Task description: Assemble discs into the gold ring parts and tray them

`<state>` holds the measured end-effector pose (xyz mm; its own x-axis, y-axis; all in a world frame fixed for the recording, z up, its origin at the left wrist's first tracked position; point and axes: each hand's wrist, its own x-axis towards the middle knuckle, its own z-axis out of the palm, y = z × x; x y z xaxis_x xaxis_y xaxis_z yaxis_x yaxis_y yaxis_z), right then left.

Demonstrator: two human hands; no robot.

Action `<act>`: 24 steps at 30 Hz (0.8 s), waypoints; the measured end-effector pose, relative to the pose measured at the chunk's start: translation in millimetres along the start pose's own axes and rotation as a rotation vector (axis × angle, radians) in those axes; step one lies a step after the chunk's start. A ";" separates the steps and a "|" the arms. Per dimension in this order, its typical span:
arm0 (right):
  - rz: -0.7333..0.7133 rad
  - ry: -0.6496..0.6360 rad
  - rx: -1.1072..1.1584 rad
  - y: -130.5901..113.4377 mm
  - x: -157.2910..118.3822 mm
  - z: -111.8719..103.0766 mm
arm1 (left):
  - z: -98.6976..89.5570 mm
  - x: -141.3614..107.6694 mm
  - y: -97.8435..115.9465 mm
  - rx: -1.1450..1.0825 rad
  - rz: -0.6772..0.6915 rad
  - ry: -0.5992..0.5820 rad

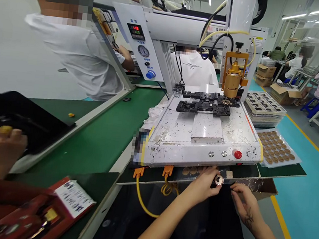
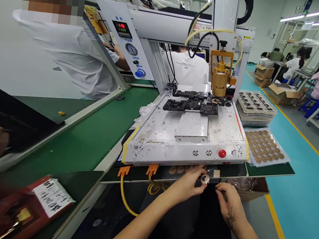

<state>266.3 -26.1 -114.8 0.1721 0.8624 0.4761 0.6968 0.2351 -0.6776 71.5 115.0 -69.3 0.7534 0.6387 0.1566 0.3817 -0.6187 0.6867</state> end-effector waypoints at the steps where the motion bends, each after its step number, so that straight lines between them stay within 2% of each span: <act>1: 0.067 0.003 0.012 -1.1 2.1 -2.8 | 0.5 -0.2 1.2 0.008 0.005 0.008; 5: 0.303 -0.002 0.152 -8.7 13.7 -15.0 | -4.1 -12.0 9.9 -0.006 0.026 0.043; 7: 0.376 -0.009 0.249 -18.8 22.8 -21.2 | -9.8 -23.4 17.6 -0.087 -0.014 0.071; 9: 0.382 -0.040 0.306 -33.4 32.9 -26.2 | -16.2 -36.9 26.9 -0.244 -0.105 0.108; 11: 0.388 -0.096 0.351 -49.7 42.1 -28.3 | -21.3 -50.5 35.9 -0.509 -0.224 0.145; 14: 0.490 -0.145 0.514 -69.5 52.1 -23.8 | -25.8 -67.4 46.5 -0.979 -0.400 0.210; 16: 0.566 -0.176 0.640 -76.8 56.4 -17.2 | -28.7 -75.9 52.0 -1.177 -0.485 0.253; 20: 0.614 -0.272 0.747 -82.6 60.1 -5.6 | -37.8 -89.8 62.7 -1.325 -0.569 0.312; 24: 0.596 -0.323 0.724 -89.2 58.1 -3.5 | -44.9 -102.4 71.3 -1.401 -0.586 0.339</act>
<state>216.6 1.4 -24.8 0.0826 0.9842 -0.1568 -0.0544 -0.1527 -0.9868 -2.4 26.0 -4.5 0.4579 0.8187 -0.3464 -0.3635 0.5280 0.7675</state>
